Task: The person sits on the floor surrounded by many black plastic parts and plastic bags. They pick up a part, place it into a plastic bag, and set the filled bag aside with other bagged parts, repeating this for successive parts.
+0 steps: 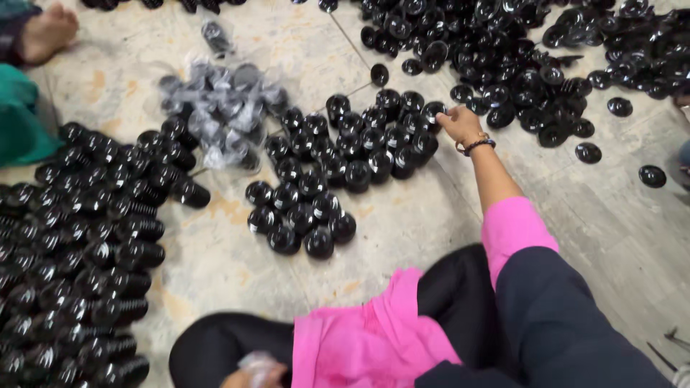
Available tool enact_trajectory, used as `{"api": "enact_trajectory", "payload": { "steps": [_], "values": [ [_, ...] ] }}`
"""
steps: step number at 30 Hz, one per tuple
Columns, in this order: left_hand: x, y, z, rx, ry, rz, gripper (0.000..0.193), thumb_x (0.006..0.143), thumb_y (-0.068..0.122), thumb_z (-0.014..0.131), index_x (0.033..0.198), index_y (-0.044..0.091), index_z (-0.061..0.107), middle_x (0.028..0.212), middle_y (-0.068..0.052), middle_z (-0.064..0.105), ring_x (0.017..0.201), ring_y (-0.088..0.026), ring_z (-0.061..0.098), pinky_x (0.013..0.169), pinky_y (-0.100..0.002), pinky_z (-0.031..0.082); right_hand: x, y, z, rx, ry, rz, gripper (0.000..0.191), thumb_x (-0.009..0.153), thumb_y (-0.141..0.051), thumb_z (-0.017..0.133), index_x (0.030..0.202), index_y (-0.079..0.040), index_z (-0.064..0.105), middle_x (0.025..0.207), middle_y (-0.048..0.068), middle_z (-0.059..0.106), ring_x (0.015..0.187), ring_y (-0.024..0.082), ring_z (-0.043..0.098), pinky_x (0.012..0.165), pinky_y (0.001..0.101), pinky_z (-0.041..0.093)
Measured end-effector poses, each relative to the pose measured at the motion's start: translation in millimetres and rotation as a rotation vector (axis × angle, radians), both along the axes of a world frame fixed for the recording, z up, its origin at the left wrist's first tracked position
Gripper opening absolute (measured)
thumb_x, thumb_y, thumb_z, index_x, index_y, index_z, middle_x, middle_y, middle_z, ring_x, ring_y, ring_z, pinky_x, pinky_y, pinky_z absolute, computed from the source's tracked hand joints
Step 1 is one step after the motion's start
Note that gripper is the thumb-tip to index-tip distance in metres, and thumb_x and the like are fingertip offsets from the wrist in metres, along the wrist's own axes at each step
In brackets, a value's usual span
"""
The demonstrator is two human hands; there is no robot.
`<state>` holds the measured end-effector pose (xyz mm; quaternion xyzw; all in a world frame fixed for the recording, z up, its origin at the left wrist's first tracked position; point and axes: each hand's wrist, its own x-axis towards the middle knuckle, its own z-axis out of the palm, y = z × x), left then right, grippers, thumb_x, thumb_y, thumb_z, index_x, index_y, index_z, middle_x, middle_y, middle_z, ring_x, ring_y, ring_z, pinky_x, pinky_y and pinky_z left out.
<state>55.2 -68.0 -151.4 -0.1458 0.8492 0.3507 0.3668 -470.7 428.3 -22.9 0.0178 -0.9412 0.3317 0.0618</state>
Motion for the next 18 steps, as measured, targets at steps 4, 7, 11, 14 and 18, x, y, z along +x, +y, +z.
{"api": "enact_trajectory", "payload": {
  "steps": [4, 7, 11, 14, 18],
  "values": [
    [-95, 102, -42, 0.368, -0.029, -0.02, 0.022, 0.097, 0.02, 0.07, 0.115, 0.009, 0.068, 0.105, -0.004, 0.074, 0.094, -0.012, 0.071, 0.083, -0.03, 0.058, -56, -9, 8, 0.055, -0.116, -0.028, 0.088, 0.083, -0.068, 0.071, 0.13, 0.006, 0.064, 0.12, 0.03, 0.069, 0.11, 0.038, 0.07, 0.096, 0.0408, 0.053],
    [-201, 175, -49, 0.652, -0.086, -0.011, 0.022, 0.098, 0.02, 0.07, 0.117, 0.009, 0.067, 0.107, -0.003, 0.074, 0.096, -0.012, 0.07, 0.084, -0.03, 0.058, -141, -32, 18, 0.039, -0.242, 0.122, 0.102, 0.079, -0.075, 0.074, 0.138, 0.006, 0.054, 0.131, 0.032, 0.06, 0.123, 0.039, 0.06, 0.102, 0.0417, 0.047],
    [-288, 247, -52, 0.924, -0.173, 0.051, 0.022, 0.099, 0.019, 0.069, 0.119, 0.009, 0.066, 0.109, -0.003, 0.073, 0.097, -0.011, 0.07, 0.084, -0.03, 0.058, -191, -47, 6, 0.168, -0.463, 0.351, 0.089, 0.076, -0.078, 0.062, 0.134, -0.01, 0.069, 0.135, 0.02, 0.066, 0.127, 0.034, 0.06, 0.11, 0.0401, 0.042],
    [-294, 284, -54, 1.007, -0.193, 0.17, 0.026, 0.102, 0.021, 0.069, 0.124, 0.008, 0.063, 0.103, -0.007, 0.073, 0.089, -0.014, 0.069, 0.076, -0.03, 0.057, -167, -34, -13, 0.138, -0.597, 0.35, 0.087, 0.073, -0.076, 0.063, 0.129, -0.011, 0.073, 0.13, 0.015, 0.072, 0.121, 0.029, 0.065, 0.107, 0.0374, 0.045],
    [-306, 319, -43, 1.031, -0.207, 0.261, 0.058, 0.088, 0.003, 0.068, 0.144, 0.012, 0.058, 0.102, -0.008, 0.074, 0.084, -0.015, 0.07, 0.075, -0.031, 0.055, -122, -10, -24, 0.115, -0.646, 0.366, 0.079, 0.077, -0.072, 0.062, 0.127, -0.013, 0.074, 0.123, 0.011, 0.075, 0.115, 0.024, 0.067, 0.102, 0.0345, 0.047]
  ]
}}
